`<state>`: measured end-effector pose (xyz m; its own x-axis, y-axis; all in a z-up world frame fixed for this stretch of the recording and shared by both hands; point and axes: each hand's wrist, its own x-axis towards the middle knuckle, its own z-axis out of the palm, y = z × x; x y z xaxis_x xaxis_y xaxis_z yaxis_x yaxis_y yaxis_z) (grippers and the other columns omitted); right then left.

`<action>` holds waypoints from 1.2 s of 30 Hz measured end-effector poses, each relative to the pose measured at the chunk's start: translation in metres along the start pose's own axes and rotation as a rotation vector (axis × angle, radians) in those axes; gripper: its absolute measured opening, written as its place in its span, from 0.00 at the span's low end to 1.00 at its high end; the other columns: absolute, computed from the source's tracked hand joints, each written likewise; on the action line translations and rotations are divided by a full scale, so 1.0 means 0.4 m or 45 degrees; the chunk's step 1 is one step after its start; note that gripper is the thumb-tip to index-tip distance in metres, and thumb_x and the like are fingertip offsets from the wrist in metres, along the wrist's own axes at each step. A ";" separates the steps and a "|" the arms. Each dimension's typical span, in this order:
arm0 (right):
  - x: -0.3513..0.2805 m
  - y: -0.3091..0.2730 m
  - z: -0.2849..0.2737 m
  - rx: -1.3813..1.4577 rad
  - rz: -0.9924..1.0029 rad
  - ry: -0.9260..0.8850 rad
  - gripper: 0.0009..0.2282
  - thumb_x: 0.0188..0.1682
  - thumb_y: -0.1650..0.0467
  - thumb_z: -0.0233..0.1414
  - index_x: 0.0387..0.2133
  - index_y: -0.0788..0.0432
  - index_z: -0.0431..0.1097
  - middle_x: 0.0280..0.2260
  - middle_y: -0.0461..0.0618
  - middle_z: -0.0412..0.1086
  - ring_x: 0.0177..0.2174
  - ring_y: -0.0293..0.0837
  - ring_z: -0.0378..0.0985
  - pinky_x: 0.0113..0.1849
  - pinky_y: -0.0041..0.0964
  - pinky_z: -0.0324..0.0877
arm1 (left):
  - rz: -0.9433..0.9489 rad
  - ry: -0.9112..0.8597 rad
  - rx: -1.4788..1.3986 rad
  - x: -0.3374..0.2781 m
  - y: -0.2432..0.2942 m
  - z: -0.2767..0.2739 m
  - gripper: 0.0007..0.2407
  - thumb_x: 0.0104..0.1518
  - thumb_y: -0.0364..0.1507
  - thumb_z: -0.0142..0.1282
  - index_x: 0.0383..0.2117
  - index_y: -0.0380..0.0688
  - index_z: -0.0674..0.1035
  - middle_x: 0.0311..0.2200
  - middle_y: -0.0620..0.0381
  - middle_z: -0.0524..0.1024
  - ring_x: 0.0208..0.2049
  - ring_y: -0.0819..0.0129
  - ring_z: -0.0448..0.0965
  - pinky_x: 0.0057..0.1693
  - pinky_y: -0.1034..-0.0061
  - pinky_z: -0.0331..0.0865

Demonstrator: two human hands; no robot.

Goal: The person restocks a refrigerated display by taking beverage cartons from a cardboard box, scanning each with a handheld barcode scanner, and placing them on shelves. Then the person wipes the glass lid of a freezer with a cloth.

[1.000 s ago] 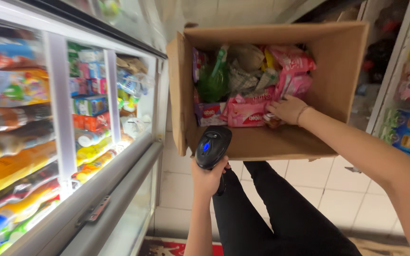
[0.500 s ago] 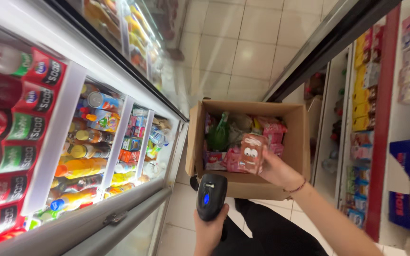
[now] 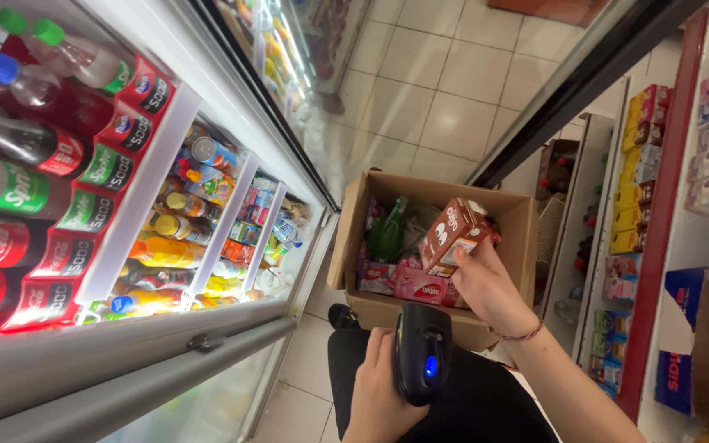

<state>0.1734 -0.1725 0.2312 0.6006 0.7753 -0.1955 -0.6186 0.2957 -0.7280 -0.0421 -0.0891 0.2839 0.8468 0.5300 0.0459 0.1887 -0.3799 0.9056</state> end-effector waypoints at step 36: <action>0.171 0.055 0.082 0.575 0.224 -0.259 0.18 0.60 0.59 0.43 0.57 0.55 0.66 0.40 0.46 0.68 0.37 0.45 0.66 0.37 0.43 0.66 | -0.156 0.169 -0.727 -0.003 0.008 -0.091 0.28 0.46 0.20 0.68 0.57 0.31 0.72 0.45 0.51 0.80 0.48 0.68 0.81 0.56 0.75 0.73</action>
<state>0.1843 -0.0948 0.2234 0.3853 0.9143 -0.1249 -0.8850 0.3278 -0.3307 -0.0605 -0.0634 0.3020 0.7595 0.6483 -0.0540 -0.0473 0.1379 0.9893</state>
